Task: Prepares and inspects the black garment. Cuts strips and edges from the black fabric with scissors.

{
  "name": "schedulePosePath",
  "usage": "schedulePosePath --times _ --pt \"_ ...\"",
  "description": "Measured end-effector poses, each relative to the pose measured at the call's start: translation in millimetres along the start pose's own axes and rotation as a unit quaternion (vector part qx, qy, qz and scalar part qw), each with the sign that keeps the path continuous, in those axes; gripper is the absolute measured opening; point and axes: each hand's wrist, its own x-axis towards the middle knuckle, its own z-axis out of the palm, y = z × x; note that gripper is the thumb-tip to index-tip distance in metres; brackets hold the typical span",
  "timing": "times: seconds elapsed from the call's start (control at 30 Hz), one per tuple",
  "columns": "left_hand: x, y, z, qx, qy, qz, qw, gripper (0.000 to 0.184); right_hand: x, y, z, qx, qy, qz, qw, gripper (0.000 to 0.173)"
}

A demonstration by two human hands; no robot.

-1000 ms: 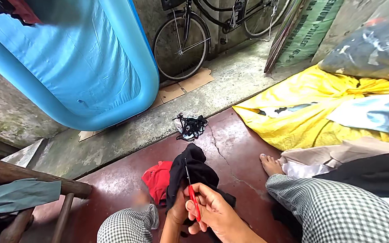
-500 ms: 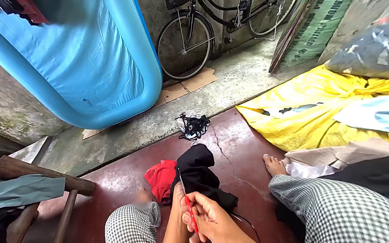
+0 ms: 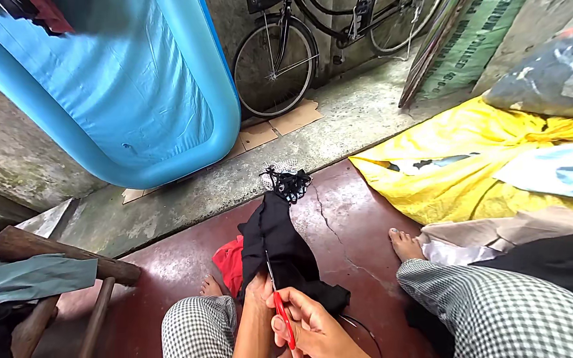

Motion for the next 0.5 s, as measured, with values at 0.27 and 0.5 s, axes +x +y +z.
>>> schedulePosePath --times 0.27,0.5 --pt "-18.5 -7.5 34.4 0.256 0.221 0.030 0.941 0.028 1.1 -6.1 3.2 0.086 -0.012 0.025 0.996 0.031" --pt "-28.1 -5.3 25.1 0.329 0.192 0.021 0.925 0.026 1.0 -8.0 11.2 0.127 0.014 0.033 0.991 0.029"
